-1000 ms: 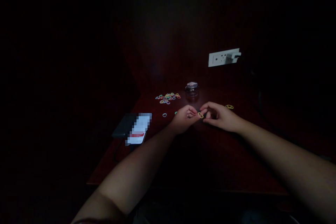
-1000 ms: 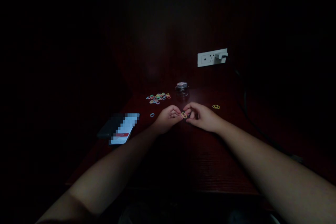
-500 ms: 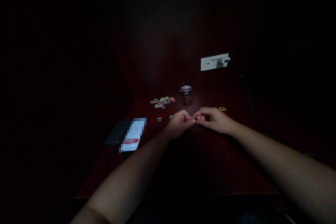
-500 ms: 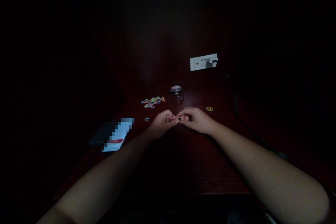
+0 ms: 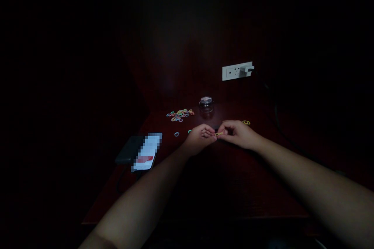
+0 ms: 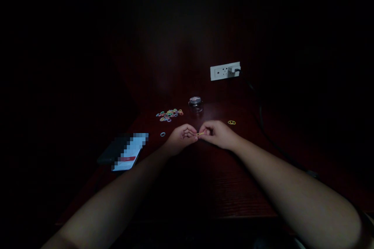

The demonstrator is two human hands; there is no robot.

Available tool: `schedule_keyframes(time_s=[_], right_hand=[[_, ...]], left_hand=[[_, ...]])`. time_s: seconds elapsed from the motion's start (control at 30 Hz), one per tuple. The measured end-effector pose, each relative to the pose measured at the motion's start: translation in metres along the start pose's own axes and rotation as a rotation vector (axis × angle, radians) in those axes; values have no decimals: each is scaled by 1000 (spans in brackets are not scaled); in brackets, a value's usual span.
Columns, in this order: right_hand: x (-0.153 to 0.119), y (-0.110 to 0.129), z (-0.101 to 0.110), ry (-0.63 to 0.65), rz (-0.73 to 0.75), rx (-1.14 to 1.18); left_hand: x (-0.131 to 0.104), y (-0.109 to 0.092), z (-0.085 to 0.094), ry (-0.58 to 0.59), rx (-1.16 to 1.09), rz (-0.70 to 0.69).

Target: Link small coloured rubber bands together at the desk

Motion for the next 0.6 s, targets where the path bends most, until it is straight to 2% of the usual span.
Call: schedule_keyframes(time_s=[0.3,0.6], right_hand=[[-1,1,1,-27,12,6],[-1,6,1,-7,23,48]], left_hand=[[0,0,-1,44,76,-24],[-1,-6,0,-9,142,-22]])
Point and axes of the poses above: each hand's wrist, its own x-axis towards the middle knuckle, its own z-axis out of the back of the hand, y = z × x, the point moved 4 cm from there along x, towards the middle knuckle, and after that the axes turned 15 degrees about y, right-handed, at the moved point
